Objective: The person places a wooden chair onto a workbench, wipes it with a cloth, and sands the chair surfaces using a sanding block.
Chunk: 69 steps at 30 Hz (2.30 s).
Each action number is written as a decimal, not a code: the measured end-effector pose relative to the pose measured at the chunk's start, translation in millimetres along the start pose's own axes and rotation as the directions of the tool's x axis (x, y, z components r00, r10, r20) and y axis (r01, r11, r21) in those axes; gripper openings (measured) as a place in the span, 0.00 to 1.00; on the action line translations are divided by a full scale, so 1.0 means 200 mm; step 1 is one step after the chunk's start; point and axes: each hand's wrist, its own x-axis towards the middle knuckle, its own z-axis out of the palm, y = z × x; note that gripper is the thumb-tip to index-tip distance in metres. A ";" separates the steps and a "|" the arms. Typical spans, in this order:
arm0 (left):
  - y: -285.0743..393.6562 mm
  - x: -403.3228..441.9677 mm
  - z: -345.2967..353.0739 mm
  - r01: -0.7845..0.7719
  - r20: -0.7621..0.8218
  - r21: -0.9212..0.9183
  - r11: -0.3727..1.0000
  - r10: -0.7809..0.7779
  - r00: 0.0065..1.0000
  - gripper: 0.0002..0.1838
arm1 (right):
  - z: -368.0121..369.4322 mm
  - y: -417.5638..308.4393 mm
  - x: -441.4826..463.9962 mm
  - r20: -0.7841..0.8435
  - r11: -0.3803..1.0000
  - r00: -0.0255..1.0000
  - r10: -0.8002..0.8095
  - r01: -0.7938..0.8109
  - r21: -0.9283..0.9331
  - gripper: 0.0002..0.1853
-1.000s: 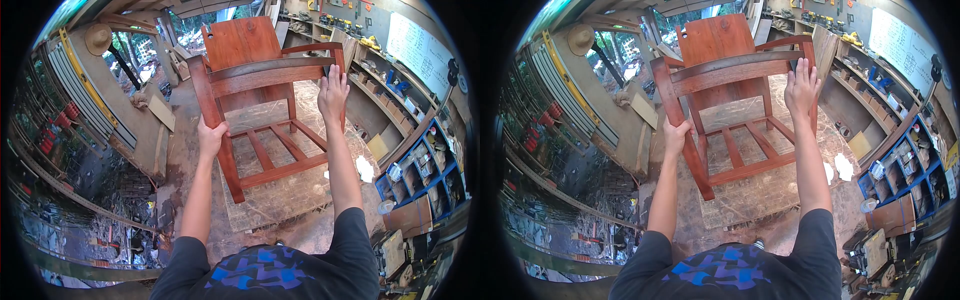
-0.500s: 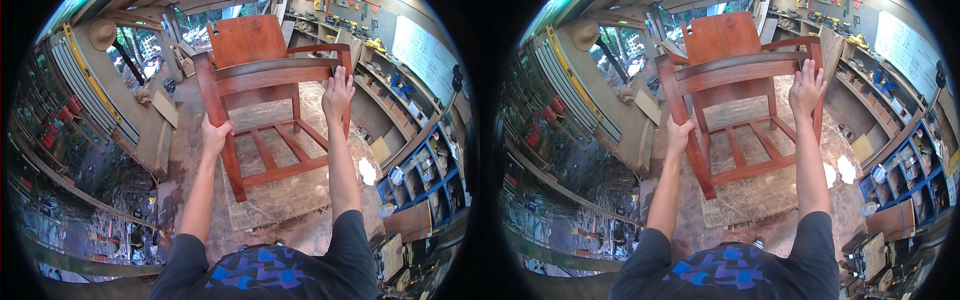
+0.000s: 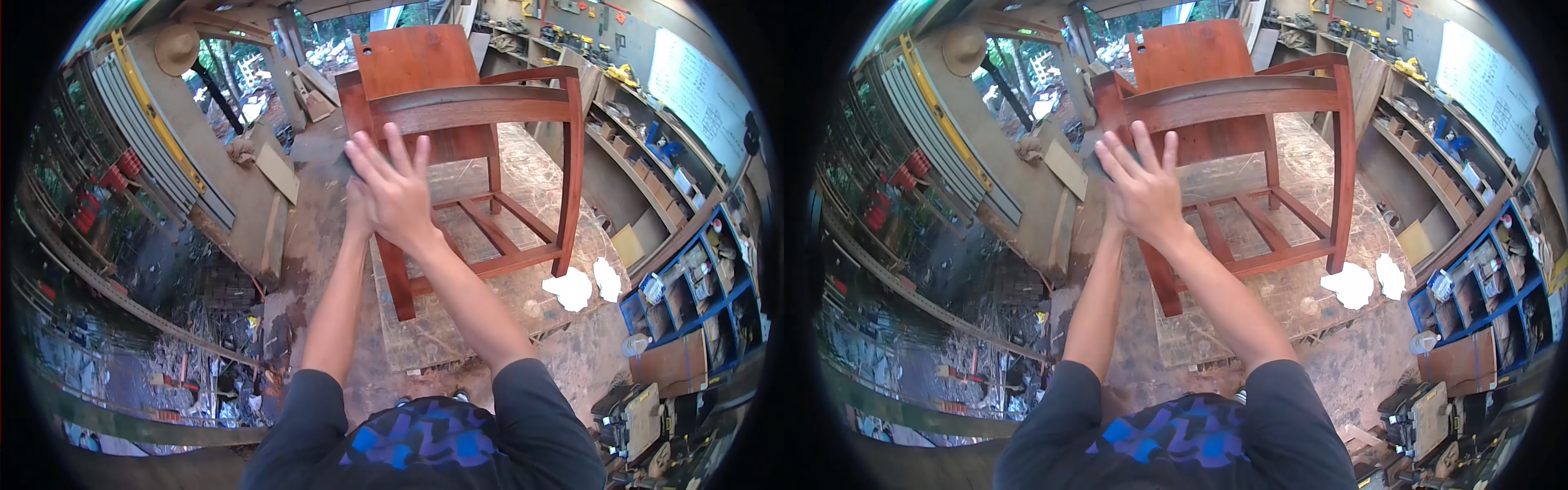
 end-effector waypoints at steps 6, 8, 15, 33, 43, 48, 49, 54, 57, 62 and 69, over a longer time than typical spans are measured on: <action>0.02 -0.02 -0.02 0.336 0.097 -0.148 0.930 -0.324 0.941 0.17 | -0.42 0.84 -0.01 -0.379 0.850 0.912 0.156 -0.320 -0.418 0.25; 0.02 -0.03 -0.01 0.333 0.087 -0.165 0.929 -0.322 0.943 0.18 | -0.50 1.08 -0.01 -0.399 0.766 0.897 0.193 -0.392 -0.510 0.24; 0.04 -0.09 -0.01 0.337 0.113 -0.179 0.924 -0.321 0.940 0.21 | -0.39 1.04 -0.03 -0.336 0.756 0.916 0.218 -0.376 -0.535 0.23; 0.06 -0.17 -0.02 0.358 0.096 -0.176 0.917 -0.346 0.933 0.20 | -0.49 1.05 -0.09 -0.384 0.781 0.881 0.277 -0.440 -0.444 0.23; -0.17 -0.06 -0.08 -0.342 0.126 0.404 0.848 0.318 0.940 0.22 | 0.00 -0.02 -0.01 0.022 0.999 0.999 -0.043 0.044 -0.031 0.30; 0.02 -0.10 -0.02 0.311 0.093 -0.168 0.935 -0.299 0.950 0.20 | -0.43 0.59 -0.04 -0.330 0.941 0.924 0.191 -0.268 -0.204 0.24; 0.02 -0.12 -0.02 0.322 0.085 -0.185 0.929 -0.311 0.947 0.20 | -0.49 0.81 -0.07 -0.370 0.827 0.897 0.241 -0.389 -0.406 0.23; 0.05 -0.16 -0.01 0.348 0.093 -0.182 0.920 -0.336 0.937 0.19 | -0.53 1.07 -0.09 -0.321 0.774 0.921 0.220 -0.365 -0.517 0.23; 0.05 -0.17 -0.03 0.347 0.101 -0.174 0.922 -0.334 0.937 0.21 | -0.22 0.72 -0.11 -0.277 0.924 0.952 0.131 -0.219 -0.315 0.26; -0.03 -0.21 -0.08 0.362 0.112 -0.101 0.927 -0.351 0.930 0.24 | 0.01 -0.09 -0.15 0.180 0.991 0.982 -0.057 0.033 0.129 0.28; 0.06 -0.17 -0.01 0.358 0.082 -0.182 0.916 -0.349 0.934 0.19 | -0.54 0.93 -0.09 -0.427 0.799 0.853 0.298 -0.468 -0.378 0.22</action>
